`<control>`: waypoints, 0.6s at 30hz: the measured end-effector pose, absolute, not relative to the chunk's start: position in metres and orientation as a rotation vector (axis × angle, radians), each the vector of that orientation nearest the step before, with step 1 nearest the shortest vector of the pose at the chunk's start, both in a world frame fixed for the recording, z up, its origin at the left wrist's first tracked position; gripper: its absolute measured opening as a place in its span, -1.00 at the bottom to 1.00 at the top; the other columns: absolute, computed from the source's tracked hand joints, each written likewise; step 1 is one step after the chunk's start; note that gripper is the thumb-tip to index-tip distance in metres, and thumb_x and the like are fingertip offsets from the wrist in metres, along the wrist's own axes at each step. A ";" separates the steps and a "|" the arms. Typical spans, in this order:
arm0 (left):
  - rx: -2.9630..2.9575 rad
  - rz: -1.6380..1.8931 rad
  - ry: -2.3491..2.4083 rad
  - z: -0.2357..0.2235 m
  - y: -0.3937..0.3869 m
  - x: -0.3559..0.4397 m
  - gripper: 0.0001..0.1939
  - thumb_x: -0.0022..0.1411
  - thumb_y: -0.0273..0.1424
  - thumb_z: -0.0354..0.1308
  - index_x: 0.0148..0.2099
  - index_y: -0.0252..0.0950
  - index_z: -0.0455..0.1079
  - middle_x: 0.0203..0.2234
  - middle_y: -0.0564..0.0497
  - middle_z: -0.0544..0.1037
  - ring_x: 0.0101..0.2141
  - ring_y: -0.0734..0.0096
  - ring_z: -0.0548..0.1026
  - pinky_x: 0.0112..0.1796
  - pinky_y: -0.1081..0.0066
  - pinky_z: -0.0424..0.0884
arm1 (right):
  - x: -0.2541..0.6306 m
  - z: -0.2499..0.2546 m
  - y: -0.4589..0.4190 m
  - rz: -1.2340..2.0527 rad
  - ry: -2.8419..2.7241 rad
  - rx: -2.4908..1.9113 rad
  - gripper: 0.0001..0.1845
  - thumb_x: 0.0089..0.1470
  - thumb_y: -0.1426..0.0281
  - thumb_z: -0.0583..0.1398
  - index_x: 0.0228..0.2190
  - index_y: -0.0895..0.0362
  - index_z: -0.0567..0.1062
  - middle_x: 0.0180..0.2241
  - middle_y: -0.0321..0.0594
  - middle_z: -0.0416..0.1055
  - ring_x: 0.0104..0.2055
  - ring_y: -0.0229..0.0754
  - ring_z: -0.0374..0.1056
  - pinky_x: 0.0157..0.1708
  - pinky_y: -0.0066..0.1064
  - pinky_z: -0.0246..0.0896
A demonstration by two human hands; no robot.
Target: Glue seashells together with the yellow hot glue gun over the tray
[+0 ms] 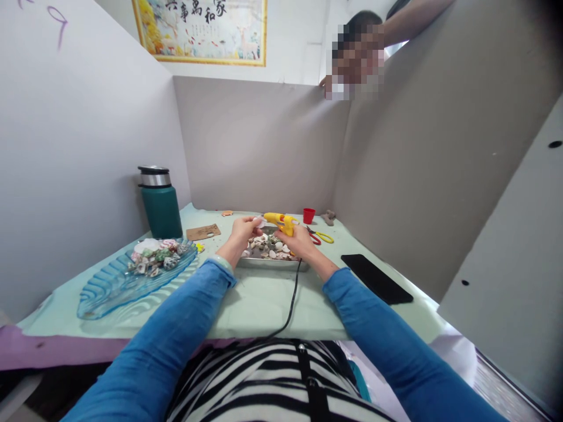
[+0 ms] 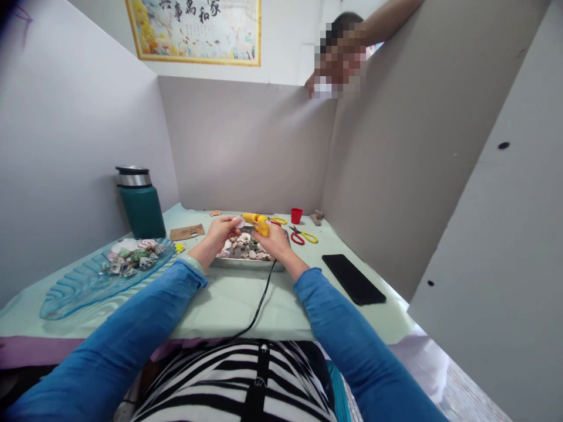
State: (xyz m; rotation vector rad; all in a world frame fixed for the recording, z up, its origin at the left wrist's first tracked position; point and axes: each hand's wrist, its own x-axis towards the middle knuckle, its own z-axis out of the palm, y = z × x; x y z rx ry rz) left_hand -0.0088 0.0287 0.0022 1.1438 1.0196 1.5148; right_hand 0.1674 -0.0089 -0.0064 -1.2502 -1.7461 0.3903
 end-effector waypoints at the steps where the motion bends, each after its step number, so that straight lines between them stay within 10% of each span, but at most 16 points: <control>1: 1.136 1.525 1.020 0.002 0.029 -0.009 -0.77 -0.01 -0.42 0.42 -0.40 -0.40 0.42 -0.64 0.07 0.47 -0.68 0.60 0.38 -0.53 0.50 0.41 | 0.168 -0.006 -0.009 0.389 -1.749 -1.245 -0.74 -0.05 0.16 0.24 -0.50 0.11 0.48 -0.55 -0.23 0.37 -0.44 -0.14 0.31 -0.39 -0.36 0.12; 18: 1.116 1.557 1.025 0.008 0.023 -0.008 -0.83 0.09 -0.46 0.35 -0.41 -0.41 0.42 -0.63 0.07 0.45 -0.69 0.60 0.37 -0.51 0.47 0.43 | 0.166 -0.005 -0.009 0.324 -1.777 -1.282 -0.76 -0.01 0.21 0.24 -0.46 0.14 0.53 -0.52 -0.22 0.43 -0.43 -0.14 0.35 -0.41 -0.38 0.14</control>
